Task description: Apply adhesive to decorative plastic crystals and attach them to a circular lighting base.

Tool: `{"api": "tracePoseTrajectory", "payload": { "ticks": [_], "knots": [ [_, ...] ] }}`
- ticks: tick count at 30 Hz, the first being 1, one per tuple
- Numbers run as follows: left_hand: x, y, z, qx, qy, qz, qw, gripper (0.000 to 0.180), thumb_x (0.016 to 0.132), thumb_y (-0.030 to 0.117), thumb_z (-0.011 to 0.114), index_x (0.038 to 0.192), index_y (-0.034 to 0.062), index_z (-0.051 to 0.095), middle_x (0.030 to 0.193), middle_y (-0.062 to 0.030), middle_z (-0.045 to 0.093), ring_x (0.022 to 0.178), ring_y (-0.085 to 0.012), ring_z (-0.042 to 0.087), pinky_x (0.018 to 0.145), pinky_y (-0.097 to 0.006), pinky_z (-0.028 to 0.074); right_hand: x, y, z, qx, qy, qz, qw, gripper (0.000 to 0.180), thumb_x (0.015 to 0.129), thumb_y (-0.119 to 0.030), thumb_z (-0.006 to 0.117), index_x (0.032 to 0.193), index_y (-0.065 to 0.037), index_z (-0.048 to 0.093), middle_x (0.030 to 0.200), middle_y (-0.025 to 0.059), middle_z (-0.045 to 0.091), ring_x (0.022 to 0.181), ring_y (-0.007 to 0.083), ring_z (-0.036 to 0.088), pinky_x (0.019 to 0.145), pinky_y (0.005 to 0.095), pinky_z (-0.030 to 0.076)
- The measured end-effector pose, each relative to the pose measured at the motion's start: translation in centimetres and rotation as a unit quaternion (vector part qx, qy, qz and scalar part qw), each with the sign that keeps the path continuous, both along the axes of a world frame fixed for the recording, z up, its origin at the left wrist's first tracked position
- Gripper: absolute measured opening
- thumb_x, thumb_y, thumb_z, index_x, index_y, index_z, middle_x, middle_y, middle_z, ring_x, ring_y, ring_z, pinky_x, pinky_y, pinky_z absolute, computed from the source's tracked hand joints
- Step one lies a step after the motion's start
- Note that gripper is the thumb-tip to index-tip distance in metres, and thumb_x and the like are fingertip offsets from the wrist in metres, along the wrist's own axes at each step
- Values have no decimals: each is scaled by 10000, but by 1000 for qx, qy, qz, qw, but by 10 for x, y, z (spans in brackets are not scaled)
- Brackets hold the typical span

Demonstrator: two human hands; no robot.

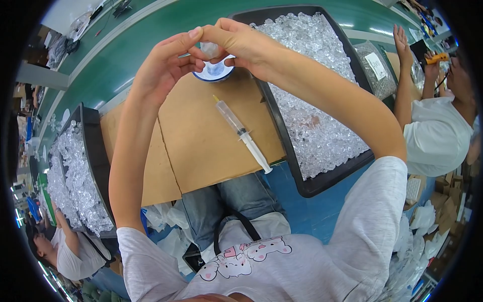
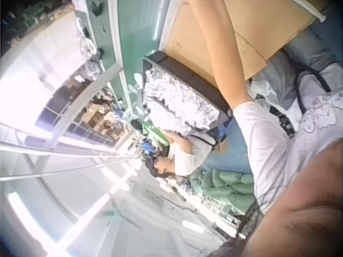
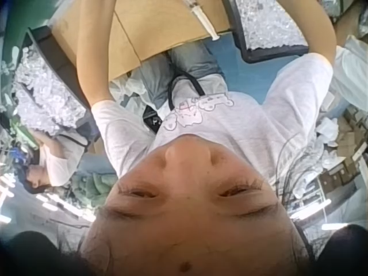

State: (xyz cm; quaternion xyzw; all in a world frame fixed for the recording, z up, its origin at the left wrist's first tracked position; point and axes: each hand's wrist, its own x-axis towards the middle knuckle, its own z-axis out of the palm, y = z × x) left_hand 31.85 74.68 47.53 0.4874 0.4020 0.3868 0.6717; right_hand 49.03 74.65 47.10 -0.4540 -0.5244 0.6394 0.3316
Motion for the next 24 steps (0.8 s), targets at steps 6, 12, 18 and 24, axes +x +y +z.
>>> {"api": "tracePoseTrajectory", "payload": {
  "ticks": [6, 12, 18, 24],
  "knots": [
    [-1, 2, -1, -5, -6, -4, 1000, 376, 712, 371, 725, 788, 29, 589, 674, -60, 578, 618, -129, 557, 629, -234, 435, -3, 0, -1, -2, 12, -7, 1000, 317, 860, -478, 543, 955, -179, 500, 844, -41, 515, 784, 57, 483, 688, 224, 406],
    [-3, 2, -1, -7, -2, -8, 1000, 365, 715, 354, 730, 813, 29, 595, 689, -58, 592, 620, -119, 557, 636, -230, 435, -5, 1, -5, 0, 15, -14, 1000, 302, 873, -463, 530, 963, -177, 496, 866, -32, 523, 799, 62, 482, 704, 228, 408],
    [-5, 5, -2, -5, -11, -25, 1000, 394, 708, 346, 747, 870, 15, 608, 707, -53, 599, 633, -108, 567, 630, -222, 447, -6, -2, -4, 6, 33, -23, 999, 261, 871, -431, 551, 911, -182, 484, 827, -43, 506, 793, 59, 477, 709, 236, 403],
    [-7, 6, -4, -3, -3, -20, 1000, 400, 697, 342, 762, 882, 17, 620, 721, -44, 598, 621, -102, 566, 633, -225, 455, -7, -2, -4, -4, 50, -21, 999, 229, 874, -387, 564, 856, -184, 460, 793, -57, 490, 781, 49, 473, 709, 236, 400]
  ]
}}
